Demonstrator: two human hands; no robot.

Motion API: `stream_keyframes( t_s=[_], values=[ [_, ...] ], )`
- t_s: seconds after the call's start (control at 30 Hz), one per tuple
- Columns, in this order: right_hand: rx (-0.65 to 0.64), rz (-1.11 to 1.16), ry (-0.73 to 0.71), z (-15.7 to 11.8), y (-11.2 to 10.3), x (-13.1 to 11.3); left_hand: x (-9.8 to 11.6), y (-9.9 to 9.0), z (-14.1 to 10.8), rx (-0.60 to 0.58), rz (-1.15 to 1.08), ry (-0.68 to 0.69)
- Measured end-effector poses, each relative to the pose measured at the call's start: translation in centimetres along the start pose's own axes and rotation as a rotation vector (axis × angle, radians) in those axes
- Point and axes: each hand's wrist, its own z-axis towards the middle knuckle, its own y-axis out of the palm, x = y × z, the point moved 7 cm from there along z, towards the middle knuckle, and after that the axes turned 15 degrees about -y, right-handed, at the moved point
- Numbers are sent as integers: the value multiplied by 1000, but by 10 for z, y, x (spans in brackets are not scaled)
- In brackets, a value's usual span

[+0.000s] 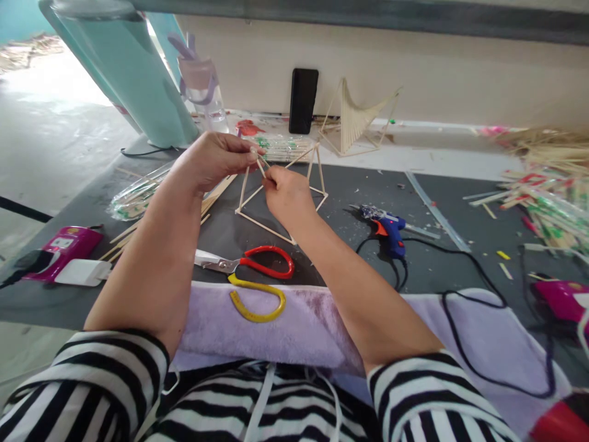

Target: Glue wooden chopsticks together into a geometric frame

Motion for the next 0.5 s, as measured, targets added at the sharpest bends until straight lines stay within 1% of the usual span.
stream_keyframes(
  t_s=[0.2, 0.4, 0.5],
  values=[
    [6, 17, -10, 0, 1, 1, -1, 0, 0, 15, -12, 6],
    [4, 9, -18, 0, 2, 2, -2, 1, 1, -8, -53, 5],
    [5, 7, -19, 0, 2, 2, -2, 0, 1, 1, -63, 5]
  ],
)
